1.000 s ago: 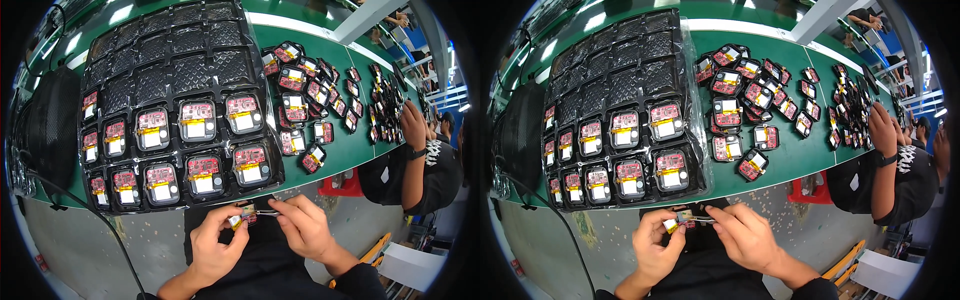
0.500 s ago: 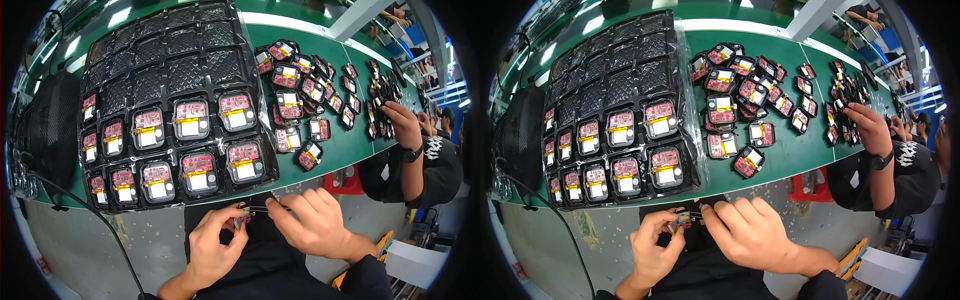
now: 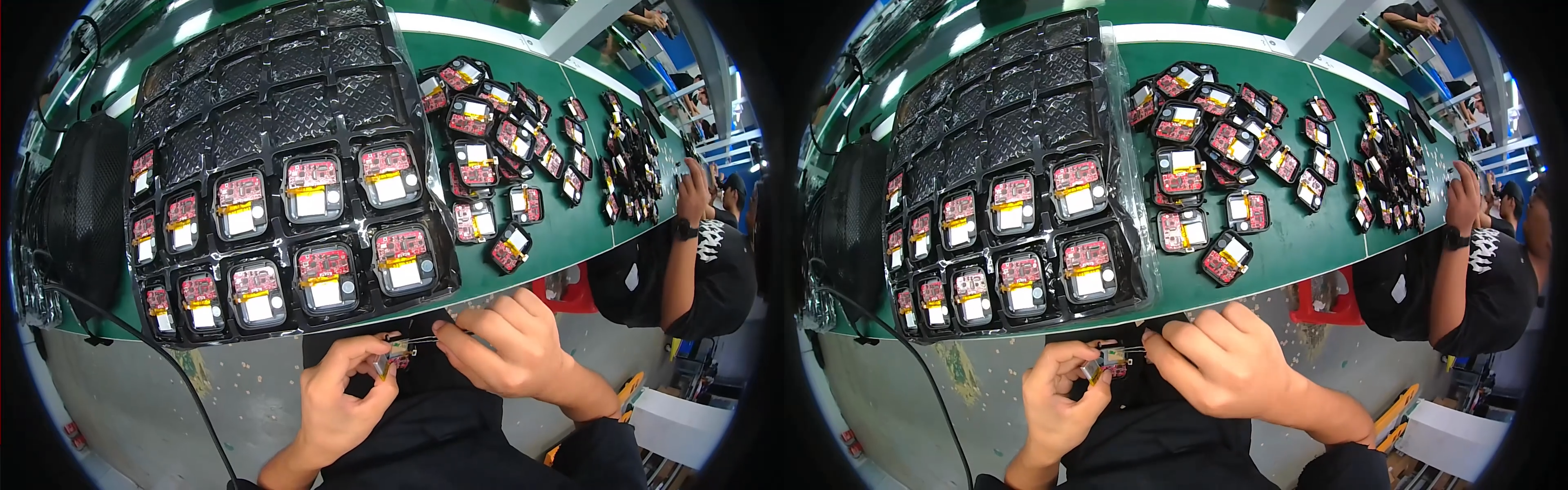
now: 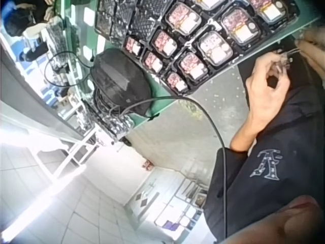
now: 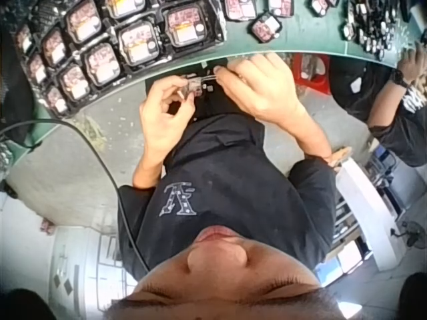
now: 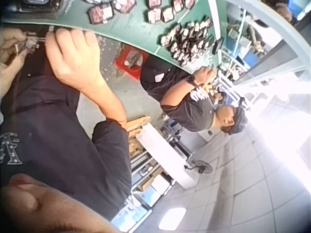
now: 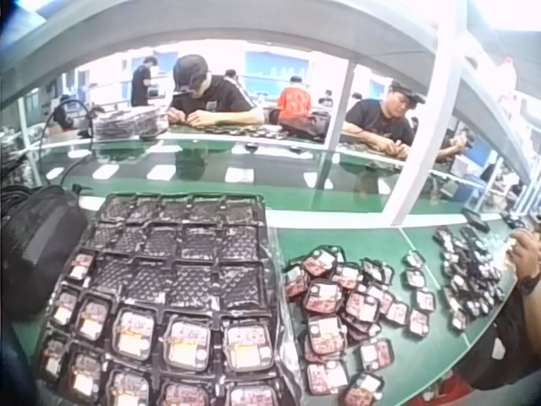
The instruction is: Assembling small electronic devices by installing batteries and components into plastic casings using tweezers on a factory line.
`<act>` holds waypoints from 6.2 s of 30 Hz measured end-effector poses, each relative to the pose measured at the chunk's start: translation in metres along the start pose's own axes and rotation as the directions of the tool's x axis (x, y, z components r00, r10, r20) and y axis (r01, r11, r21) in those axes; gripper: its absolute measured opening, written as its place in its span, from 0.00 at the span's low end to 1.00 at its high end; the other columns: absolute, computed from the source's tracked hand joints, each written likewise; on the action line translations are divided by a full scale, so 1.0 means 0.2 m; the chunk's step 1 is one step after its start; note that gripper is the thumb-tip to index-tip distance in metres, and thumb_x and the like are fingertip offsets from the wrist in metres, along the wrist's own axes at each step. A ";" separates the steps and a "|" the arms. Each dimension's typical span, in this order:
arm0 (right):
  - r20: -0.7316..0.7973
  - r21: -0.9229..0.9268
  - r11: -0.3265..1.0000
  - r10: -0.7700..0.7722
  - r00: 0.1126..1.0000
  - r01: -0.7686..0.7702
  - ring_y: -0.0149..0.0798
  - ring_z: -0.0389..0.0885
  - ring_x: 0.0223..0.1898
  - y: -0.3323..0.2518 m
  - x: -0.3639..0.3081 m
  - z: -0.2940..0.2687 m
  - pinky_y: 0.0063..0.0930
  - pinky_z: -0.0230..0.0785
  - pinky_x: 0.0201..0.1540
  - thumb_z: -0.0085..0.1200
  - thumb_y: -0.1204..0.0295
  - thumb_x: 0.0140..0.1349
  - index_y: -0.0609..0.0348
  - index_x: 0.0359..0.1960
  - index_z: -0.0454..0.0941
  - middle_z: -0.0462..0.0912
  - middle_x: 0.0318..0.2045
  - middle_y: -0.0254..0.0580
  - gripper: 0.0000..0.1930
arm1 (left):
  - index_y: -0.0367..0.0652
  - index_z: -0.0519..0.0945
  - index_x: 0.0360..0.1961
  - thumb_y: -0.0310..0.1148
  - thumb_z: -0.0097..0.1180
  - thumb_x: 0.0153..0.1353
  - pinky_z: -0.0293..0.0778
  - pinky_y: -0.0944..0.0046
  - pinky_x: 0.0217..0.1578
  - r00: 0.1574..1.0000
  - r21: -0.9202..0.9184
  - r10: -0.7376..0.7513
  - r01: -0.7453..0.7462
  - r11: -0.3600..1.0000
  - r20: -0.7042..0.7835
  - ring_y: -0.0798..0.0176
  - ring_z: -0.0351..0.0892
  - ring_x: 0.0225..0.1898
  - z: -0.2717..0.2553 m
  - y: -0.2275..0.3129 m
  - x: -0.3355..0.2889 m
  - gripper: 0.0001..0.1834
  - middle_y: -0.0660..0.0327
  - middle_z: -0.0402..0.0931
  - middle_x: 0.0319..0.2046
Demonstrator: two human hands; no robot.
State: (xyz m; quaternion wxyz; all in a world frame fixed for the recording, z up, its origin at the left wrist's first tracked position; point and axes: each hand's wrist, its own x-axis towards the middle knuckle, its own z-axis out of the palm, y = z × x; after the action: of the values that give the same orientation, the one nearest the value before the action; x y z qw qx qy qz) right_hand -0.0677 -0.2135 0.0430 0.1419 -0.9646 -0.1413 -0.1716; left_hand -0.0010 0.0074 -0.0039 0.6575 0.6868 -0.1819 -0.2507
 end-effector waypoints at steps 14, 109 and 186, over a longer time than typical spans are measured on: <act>-0.044 -0.119 0.987 -0.112 0.993 0.106 0.27 0.67 0.25 -0.01 -0.02 -0.01 0.26 0.52 0.28 0.63 0.71 0.48 0.57 0.38 0.87 0.79 0.34 0.30 0.13 | 0.32 0.73 0.49 0.11 0.63 0.58 0.81 0.66 0.47 0.994 -0.079 -0.086 0.091 0.993 0.060 0.65 0.84 0.46 -0.02 0.05 -0.01 0.19 0.48 0.83 0.47; 0.208 0.065 0.994 0.074 0.975 -0.089 0.33 0.71 0.29 0.01 -0.09 -0.08 0.29 0.59 0.32 0.68 0.69 0.49 0.50 0.36 0.84 0.74 0.30 0.29 0.11 | 0.34 0.76 0.46 0.11 0.59 0.55 0.79 0.71 0.39 0.912 -0.077 -0.281 0.316 0.946 0.299 0.70 0.83 0.41 -0.05 -0.02 0.01 0.17 0.53 0.84 0.44; 0.586 0.605 0.061 0.641 0.496 -0.794 0.28 0.72 0.25 -0.16 -0.12 0.19 0.27 0.66 0.29 0.69 0.77 0.59 0.64 0.43 0.84 0.86 0.34 0.39 0.11 | 0.33 0.81 0.49 0.16 0.69 0.57 0.87 0.65 0.38 0.968 0.268 0.205 -0.237 0.934 0.143 0.57 0.90 0.38 0.04 -0.11 -0.01 0.18 0.49 0.87 0.40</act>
State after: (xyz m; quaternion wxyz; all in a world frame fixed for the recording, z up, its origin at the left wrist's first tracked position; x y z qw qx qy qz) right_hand -0.0891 -0.1766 0.0070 0.6327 -0.7151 0.2830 0.0908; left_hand -0.0085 0.0032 -0.0252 0.5651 0.7337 -0.3288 -0.1850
